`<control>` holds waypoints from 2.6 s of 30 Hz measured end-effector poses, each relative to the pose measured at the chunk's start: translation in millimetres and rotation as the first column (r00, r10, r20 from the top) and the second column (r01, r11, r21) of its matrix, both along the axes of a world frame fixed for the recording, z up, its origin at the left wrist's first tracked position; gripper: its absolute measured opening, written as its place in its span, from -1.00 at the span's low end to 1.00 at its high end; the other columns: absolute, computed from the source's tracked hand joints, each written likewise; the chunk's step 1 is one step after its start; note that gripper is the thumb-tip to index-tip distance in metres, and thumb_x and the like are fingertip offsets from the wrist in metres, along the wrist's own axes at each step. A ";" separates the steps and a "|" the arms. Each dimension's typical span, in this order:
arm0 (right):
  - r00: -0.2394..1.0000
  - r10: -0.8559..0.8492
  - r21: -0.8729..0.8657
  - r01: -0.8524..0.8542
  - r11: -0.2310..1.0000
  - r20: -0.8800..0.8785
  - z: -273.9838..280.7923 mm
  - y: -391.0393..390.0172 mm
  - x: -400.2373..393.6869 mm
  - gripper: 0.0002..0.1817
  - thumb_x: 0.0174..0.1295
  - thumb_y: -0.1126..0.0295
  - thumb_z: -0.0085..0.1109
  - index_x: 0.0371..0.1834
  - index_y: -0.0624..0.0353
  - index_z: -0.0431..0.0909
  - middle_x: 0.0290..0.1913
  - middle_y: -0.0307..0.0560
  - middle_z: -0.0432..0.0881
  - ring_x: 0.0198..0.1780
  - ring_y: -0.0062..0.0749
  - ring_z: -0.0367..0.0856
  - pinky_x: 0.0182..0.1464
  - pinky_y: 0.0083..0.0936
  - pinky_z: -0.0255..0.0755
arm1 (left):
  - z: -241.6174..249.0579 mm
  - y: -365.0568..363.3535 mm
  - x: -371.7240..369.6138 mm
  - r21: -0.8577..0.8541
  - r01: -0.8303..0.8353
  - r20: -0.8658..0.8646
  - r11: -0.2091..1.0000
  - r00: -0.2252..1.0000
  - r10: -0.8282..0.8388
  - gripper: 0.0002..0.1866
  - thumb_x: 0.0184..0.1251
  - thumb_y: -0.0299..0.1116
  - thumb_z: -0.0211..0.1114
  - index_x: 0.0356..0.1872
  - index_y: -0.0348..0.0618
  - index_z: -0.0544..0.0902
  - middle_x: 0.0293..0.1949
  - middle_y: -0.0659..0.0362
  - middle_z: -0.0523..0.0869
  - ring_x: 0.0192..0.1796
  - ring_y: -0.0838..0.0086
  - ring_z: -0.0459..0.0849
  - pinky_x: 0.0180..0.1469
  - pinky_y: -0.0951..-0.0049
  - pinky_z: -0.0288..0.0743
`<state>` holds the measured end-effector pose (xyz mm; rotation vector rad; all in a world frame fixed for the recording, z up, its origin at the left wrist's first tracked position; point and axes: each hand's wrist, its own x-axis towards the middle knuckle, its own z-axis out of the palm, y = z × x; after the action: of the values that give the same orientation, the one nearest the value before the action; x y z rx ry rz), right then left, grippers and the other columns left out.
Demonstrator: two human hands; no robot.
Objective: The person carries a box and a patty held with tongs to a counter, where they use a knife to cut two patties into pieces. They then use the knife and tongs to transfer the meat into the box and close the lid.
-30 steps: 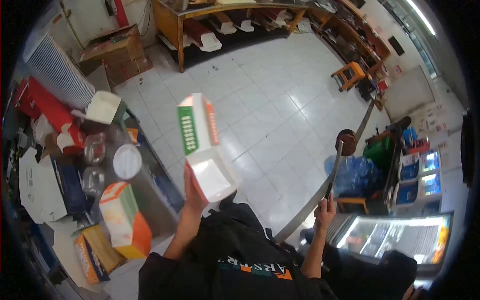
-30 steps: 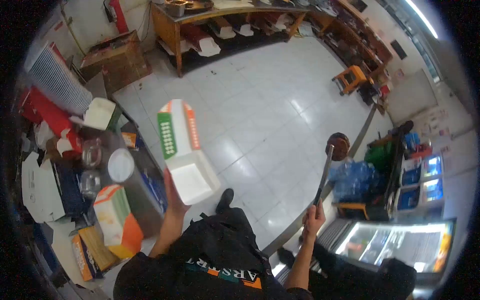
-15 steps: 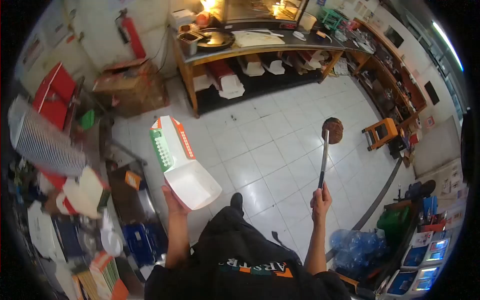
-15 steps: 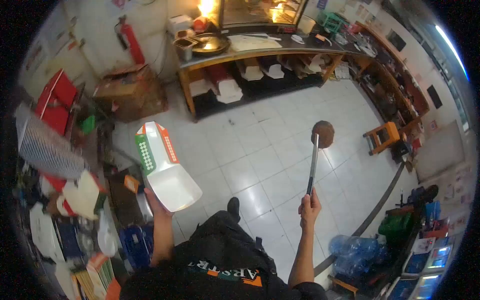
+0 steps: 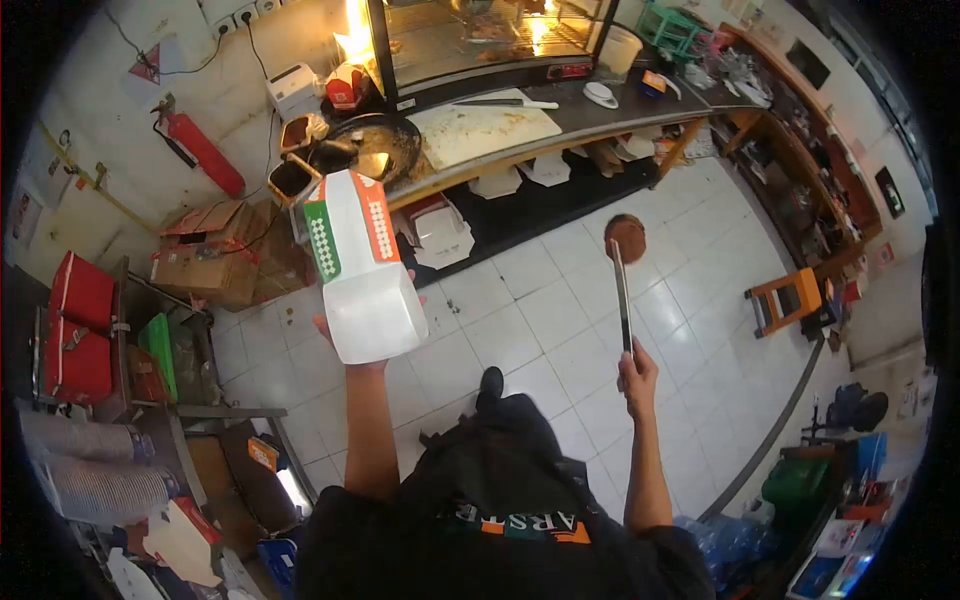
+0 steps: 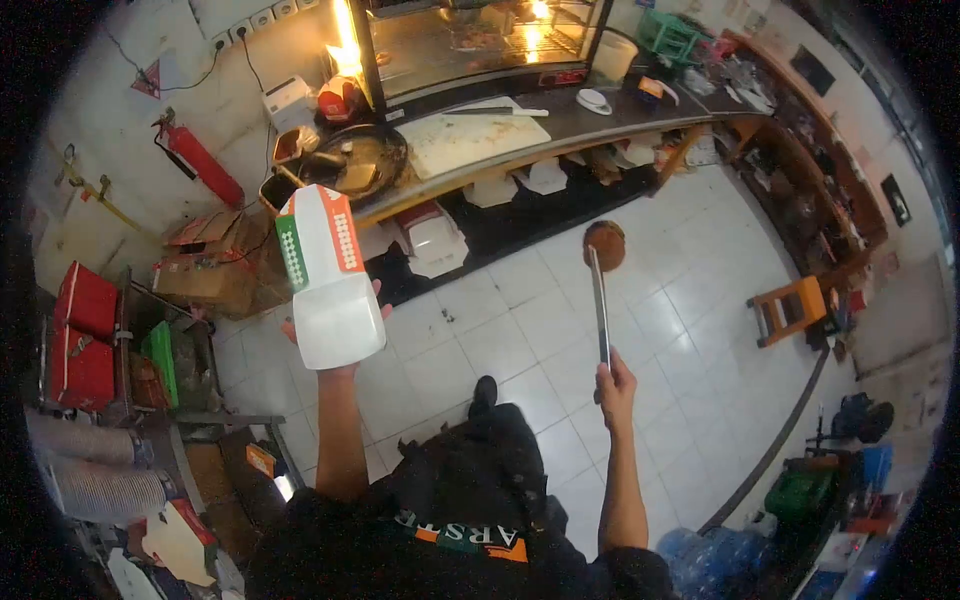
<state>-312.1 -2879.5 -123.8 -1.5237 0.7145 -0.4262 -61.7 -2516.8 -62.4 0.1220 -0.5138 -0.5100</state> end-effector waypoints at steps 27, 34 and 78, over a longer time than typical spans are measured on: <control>0.516 0.769 0.628 -0.467 0.622 -0.377 59.3 -260.5 577.4 -0.46 0.31 0.37 0.15 0.34 0.28 0.32 -0.51 -0.26 0.48 -0.70 -0.74 0.22 -0.70 -0.72 0.08 | -147.6 -110.5 501.2 0.829 -0.278 0.560 -0.486 0.430 0.709 -0.58 0.21 -0.50 0.25 0.11 -0.29 0.45 -0.13 0.07 0.61 -0.07 0.32 0.60 0.02 0.36 0.49; 0.386 0.882 0.615 -0.635 0.467 -0.272 7.4 -340.0 666.3 -0.45 0.28 0.35 0.19 0.34 0.22 0.35 -0.51 -0.28 0.46 -0.71 -0.75 0.21 -0.70 -0.71 0.05 | -72.4 -148.9 490.7 0.419 -0.032 0.892 -0.907 0.204 0.404 -0.40 0.14 -0.26 0.39 0.20 -0.23 0.41 0.10 0.02 0.53 0.15 0.26 0.47 0.19 0.26 0.34; 0.289 0.815 -0.245 -0.952 0.186 -0.503 -4.3 -274.7 767.4 -0.45 0.12 0.32 0.26 0.23 0.19 0.46 -0.08 0.19 0.67 -0.10 -0.19 0.66 0.01 -0.38 0.45 | -113.0 -302.4 380.9 0.948 -0.234 0.288 -0.216 0.338 0.896 -0.64 0.34 -0.55 0.17 0.15 -0.28 0.45 -0.01 0.14 0.63 0.02 0.50 0.57 0.15 0.47 0.40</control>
<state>455.3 -3154.2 -128.1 -2.2559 -0.2957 0.6101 319.2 -2819.2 -175.4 1.4491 0.6657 0.3679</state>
